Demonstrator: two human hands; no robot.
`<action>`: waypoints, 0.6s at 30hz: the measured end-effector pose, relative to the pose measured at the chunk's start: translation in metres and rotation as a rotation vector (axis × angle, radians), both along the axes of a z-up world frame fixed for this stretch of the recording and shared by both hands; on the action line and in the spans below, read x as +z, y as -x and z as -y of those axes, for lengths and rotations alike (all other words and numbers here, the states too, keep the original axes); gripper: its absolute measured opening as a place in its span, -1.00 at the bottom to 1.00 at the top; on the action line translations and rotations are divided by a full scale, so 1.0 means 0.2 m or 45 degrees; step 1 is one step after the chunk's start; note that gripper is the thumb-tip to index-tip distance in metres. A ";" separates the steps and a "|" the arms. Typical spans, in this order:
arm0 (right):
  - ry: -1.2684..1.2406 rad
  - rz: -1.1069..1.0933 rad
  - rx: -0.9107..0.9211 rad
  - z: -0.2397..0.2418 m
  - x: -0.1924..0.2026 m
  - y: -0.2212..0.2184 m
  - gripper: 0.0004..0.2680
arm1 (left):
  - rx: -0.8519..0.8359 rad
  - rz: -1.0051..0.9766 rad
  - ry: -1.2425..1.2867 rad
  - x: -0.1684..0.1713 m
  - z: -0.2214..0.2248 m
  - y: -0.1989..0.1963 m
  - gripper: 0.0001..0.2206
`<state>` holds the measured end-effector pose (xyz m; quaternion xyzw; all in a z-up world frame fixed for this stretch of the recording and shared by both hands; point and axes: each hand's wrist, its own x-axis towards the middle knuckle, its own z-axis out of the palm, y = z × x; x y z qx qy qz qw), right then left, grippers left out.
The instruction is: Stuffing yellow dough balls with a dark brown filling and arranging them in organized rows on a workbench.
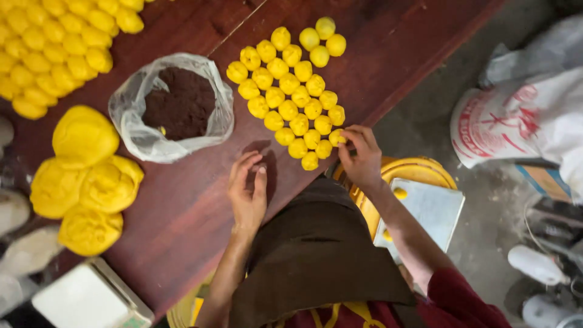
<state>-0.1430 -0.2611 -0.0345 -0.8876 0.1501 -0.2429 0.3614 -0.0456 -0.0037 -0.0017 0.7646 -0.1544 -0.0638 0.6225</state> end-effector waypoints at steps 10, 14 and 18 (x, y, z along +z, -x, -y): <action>0.063 0.006 0.311 0.12 0.09 -0.05 -0.89 | 0.298 0.009 -0.103 0.07 0.07 0.09 -0.79; 0.410 -0.058 0.350 0.04 0.30 -0.22 -0.88 | 0.416 -0.134 -0.079 0.07 -0.07 0.06 -0.80; 0.231 -0.019 0.416 -0.14 0.41 -0.55 -0.86 | 0.544 -0.212 -0.024 -0.17 -0.22 0.05 -0.82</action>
